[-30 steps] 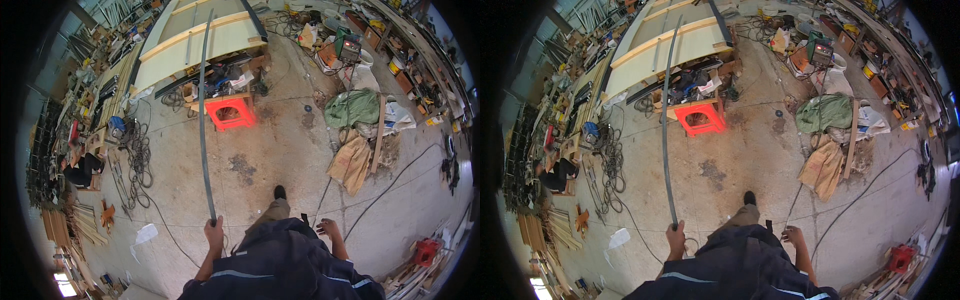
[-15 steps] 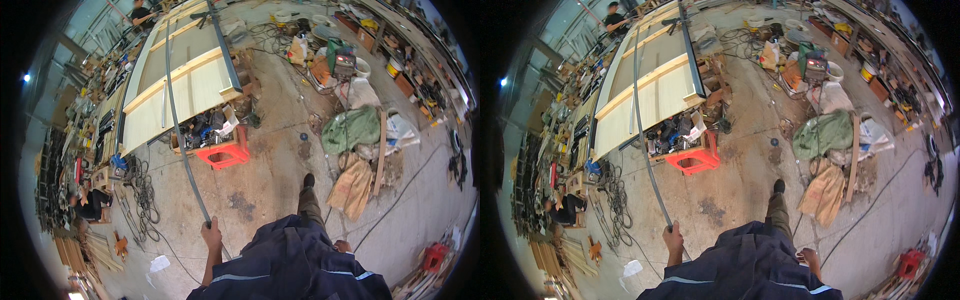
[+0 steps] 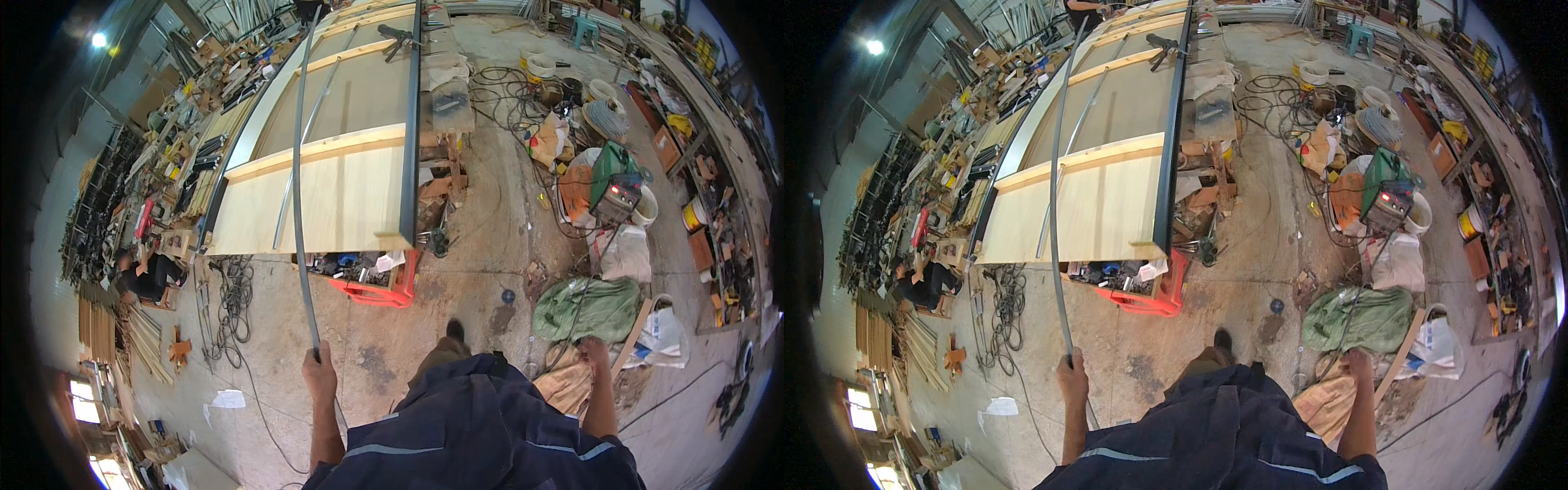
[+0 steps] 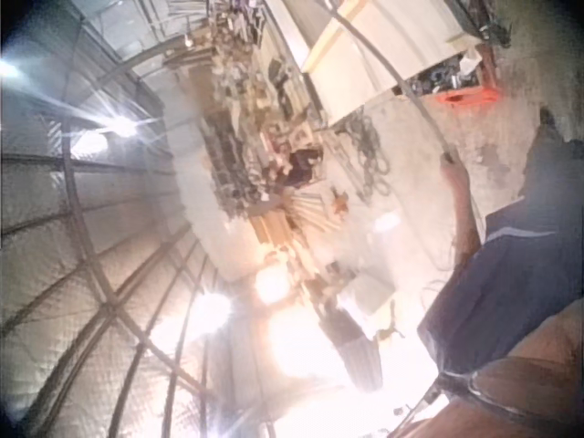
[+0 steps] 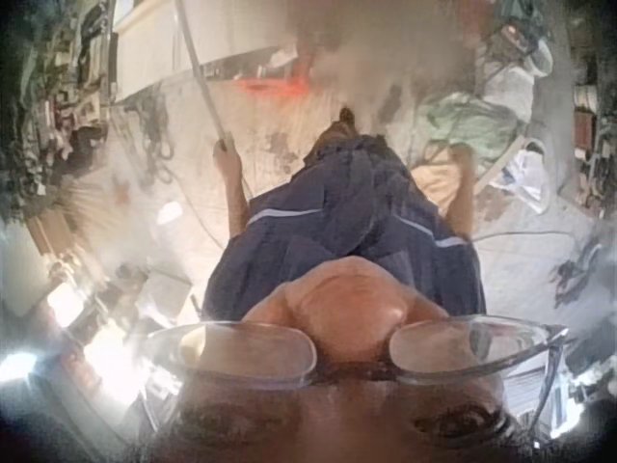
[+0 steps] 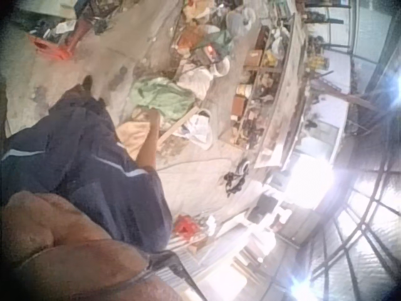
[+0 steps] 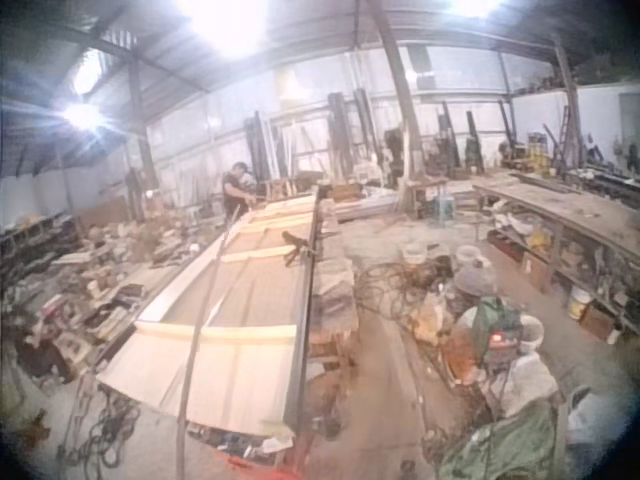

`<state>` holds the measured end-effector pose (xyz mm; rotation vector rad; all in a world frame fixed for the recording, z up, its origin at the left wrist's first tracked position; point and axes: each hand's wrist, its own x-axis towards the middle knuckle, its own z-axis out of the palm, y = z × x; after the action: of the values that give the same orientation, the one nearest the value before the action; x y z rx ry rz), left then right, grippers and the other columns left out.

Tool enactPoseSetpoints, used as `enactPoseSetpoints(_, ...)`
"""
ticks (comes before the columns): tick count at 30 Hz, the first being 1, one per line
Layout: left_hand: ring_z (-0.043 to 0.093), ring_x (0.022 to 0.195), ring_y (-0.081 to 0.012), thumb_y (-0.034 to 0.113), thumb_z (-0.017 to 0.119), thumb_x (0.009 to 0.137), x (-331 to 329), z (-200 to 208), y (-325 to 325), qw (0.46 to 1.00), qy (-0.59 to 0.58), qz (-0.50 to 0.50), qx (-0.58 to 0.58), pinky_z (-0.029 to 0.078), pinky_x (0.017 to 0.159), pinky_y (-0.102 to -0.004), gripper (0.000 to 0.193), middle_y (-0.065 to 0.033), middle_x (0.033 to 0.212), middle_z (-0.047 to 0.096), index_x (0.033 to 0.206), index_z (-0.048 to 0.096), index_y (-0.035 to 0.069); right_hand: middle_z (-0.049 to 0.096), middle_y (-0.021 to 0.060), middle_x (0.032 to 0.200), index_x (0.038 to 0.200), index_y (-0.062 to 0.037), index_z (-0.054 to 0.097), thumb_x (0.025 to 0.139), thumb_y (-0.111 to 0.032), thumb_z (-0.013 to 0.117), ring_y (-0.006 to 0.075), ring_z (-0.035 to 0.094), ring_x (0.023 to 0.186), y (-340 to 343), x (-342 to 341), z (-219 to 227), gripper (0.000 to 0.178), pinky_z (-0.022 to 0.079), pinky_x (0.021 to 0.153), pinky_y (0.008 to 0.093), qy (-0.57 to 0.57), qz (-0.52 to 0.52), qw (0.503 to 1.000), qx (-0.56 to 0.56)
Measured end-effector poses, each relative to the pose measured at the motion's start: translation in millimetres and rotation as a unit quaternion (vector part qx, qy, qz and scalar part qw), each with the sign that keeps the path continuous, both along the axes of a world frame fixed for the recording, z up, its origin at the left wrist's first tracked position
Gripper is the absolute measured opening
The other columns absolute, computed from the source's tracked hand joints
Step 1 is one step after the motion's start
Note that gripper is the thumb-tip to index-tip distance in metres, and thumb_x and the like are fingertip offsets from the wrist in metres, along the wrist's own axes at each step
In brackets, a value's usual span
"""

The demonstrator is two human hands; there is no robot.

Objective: The person assembles a large wooden frame by positioning metal strips and using a nail gun to fasten components. They retrieve nails from a box, align the frame, and apply adhesive with a caulking gun to secure joints.

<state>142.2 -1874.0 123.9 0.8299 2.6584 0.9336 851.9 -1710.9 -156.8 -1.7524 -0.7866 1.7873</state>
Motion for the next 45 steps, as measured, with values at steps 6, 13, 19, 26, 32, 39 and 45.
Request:
enactPoseSetpoints(6,0.058,0.062,-0.0324,0.036,0.055,0.102,-55,12,99,0.998,0.054,0.017,0.022,0.045,0.059,-0.0416,0.046,-0.0197,0.069,0.061,0.081,0.062,-0.005,0.068,0.0108,0.083,0.12,0.0005,0.059,0.092,-0.015,0.062,0.0207,0.067,0.063,154,-130,93,0.033,0.055,0.055,0.0342,-0.098,0.006,0.995,0.03)
enactPoseSetpoints(13,0.049,0.057,-0.0155,0.041,0.054,0.101,-84,29,215,0.998,0.044,0.029,0.029,0.04,0.054,-0.0353,0.05,-0.0075,0.062,0.053,0.082,0.063,-0.004,0.068,0.0196,0.084,0.096,0.0003,0.062,0.093,-0.008,0.058,0.0265,0.068,0.067,189,-165,54,0.01,0.055,0.052,0.0397,-0.077,-0.005,0.993,-0.084)
enactPoseSetpoints(19,0.045,0.058,-0.0206,0.037,0.058,0.101,-92,33,299,0.998,0.052,0.037,0.011,0.039,0.055,-0.0394,0.05,-0.0121,0.062,0.052,0.076,0.058,-0.006,0.058,0.0114,0.071,0.088,-0.0015,0.056,0.095,-0.012,0.054,0.0191,0.046,0.05,202,-100,9,0.013,0.037,0.048,0.0438,-0.132,0.256,0.957,0.032)
enactPoseSetpoints(26,0.042,0.057,-0.0207,0.038,0.061,0.1,-85,48,408,0.994,0.105,0.039,0.005,0.038,0.054,-0.0401,0.051,-0.0136,0.06,0.048,0.074,0.056,-0.006,0.039,0.0076,0.065,0.069,-0.0099,0.039,0.098,-0.014,0.049,0.0161,0.03,0.052,362,-66,4,0.031,0.027,0.051,0.037,0.047,0.133,0.979,-0.148)
enactPoseSetpoints(32,0.042,0.054,-0.0235,0.036,0.06,0.1,-78,51,478,0.99,0.135,0.024,-0.022,0.037,0.052,-0.0417,0.05,-0.0161,0.058,0.048,0.074,0.057,-0.006,0.064,0.0131,0.074,0.102,0.0004,0.057,0.094,-0.009,0.055,0.0198,0.06,0.059,532,-95,46,0.012,0.048,0.05,0.0373,-0.016,0.092,0.988,-0.125)
enactPoseSetpoints(39,0.044,0.054,-0.0309,0.039,0.057,0.101,-103,53,565,0.989,0.148,0.011,-0.02,0.038,0.054,-0.0452,0.052,-0.0211,0.06,0.049,0.074,0.056,-0.006,0.067,0.0136,0.076,0.123,0.0026,0.059,0.091,-0.011,0.06,0.0219,0.065,0.058,638,-108,50,0.034,0.055,0.051,0.035,-0.05,0.104,0.992,-0.061)
enactPoseSetpoints(45,0.056,0.064,-0.0455,0.041,0.053,0.102,-162,54,661,0.984,0.177,-0.026,-0.026,0.042,0.058,-0.0501,0.054,-0.0288,0.068,0.057,0.077,0.059,-0.007,0.061,0.0095,0.073,0.096,-0.0046,0.056,0.096,-0.014,0.053,0.0218,0.061,0.054,632,-106,12,0.01,0.05,0.044,0.0342,-0.071,0.055,0.991,-0.1)
